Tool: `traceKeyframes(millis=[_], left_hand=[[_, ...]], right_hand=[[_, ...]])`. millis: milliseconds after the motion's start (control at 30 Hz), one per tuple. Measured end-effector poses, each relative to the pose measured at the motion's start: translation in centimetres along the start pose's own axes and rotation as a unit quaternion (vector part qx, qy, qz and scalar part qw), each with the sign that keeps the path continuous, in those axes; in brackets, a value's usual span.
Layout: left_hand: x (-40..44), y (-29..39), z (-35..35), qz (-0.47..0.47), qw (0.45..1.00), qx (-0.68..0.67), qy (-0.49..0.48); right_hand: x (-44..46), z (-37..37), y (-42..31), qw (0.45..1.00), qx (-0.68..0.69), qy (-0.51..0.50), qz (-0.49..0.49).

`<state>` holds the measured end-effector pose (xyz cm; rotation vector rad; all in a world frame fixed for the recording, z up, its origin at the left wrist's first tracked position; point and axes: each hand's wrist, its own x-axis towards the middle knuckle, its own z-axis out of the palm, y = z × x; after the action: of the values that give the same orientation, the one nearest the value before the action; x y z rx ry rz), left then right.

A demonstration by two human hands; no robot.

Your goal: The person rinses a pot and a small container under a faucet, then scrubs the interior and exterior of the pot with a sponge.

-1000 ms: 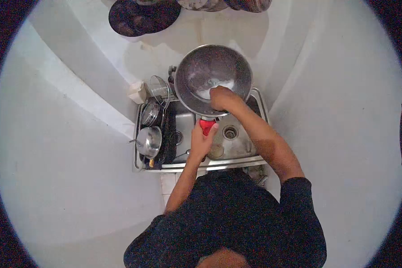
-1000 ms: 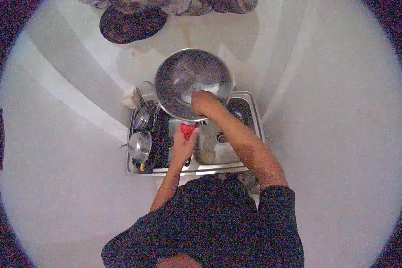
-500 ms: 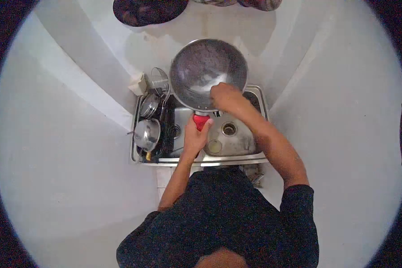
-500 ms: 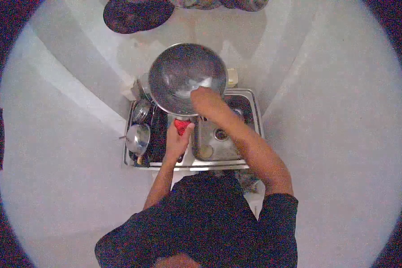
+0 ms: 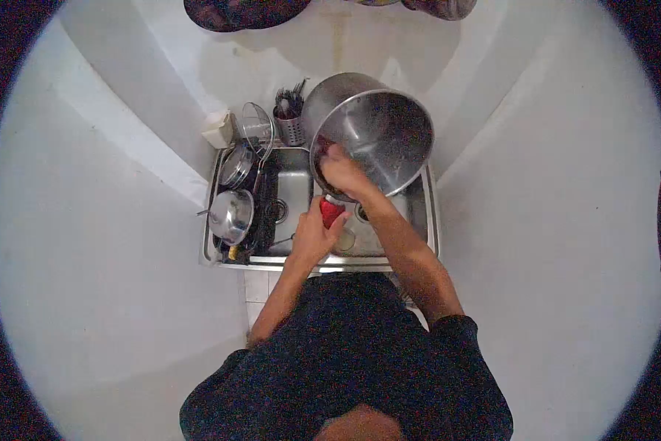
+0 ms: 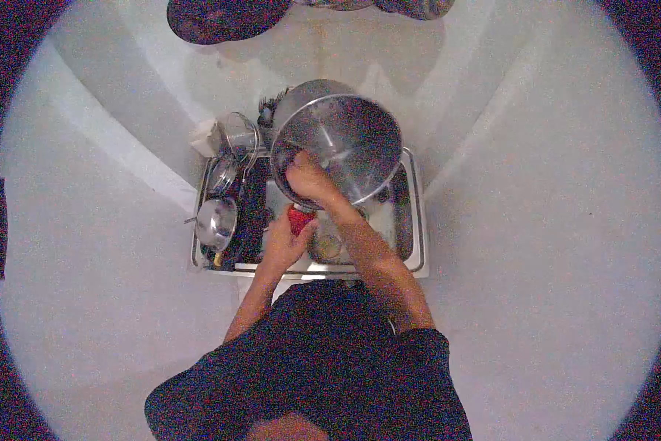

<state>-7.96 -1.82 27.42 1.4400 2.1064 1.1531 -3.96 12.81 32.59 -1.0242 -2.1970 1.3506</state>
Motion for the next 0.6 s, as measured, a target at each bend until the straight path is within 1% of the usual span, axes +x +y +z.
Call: traceKeyframes(millis=[100, 133, 167, 233, 267, 300, 400, 500, 600], left_hand=[[0.1, -0.3, -0.6, 0.005, 1.0, -0.001, 0.029], [0.3, 0.2, -1.2, 0.007, 0.999, -0.007, 0.043], [0.4, 0.5, -1.6, 0.012, 0.999, 0.014, 0.047], [0.8, 1.5, -2.8, 0.016, 0.997, 0.056, 0.055], [0.7, 0.7, -5.7, -0.016, 0.998, 0.054, 0.015], [0.4, 0.9, -7.0, -0.015, 0.997, 0.071, 0.01], [0.9, 1.2, -8.9, 0.0, 0.993, 0.118, -0.001], [0.9, 1.7, -10.0, 0.022, 0.993, 0.112, 0.004], [1.2, 1.1, -7.7, 0.05, 0.993, 0.103, 0.011]], right_hand=[[0.7, -1.2, 2.3, 0.977, -0.148, -0.089, -0.121], [0.4, -2.2, 3.2, 0.94, -0.26, -0.065, -0.212], [0.2, -3.6, 3.6, 0.91, -0.361, -0.057, -0.194], [-0.1, -7.0, 2.5, 0.821, -0.548, -0.044, -0.155], [1.0, -7.0, 1.4, 0.784, -0.598, 0.01, -0.165], [1.9, -7.5, 1.8, 0.756, -0.625, 0.066, -0.183], [1.4, -8.7, -2.6, 0.771, -0.634, -0.018, -0.054], [0.1, -6.7, -1.7, 0.786, -0.606, -0.005, -0.12], [0.7, -2.6, 1.4, 0.885, -0.424, -0.058, -0.183]])
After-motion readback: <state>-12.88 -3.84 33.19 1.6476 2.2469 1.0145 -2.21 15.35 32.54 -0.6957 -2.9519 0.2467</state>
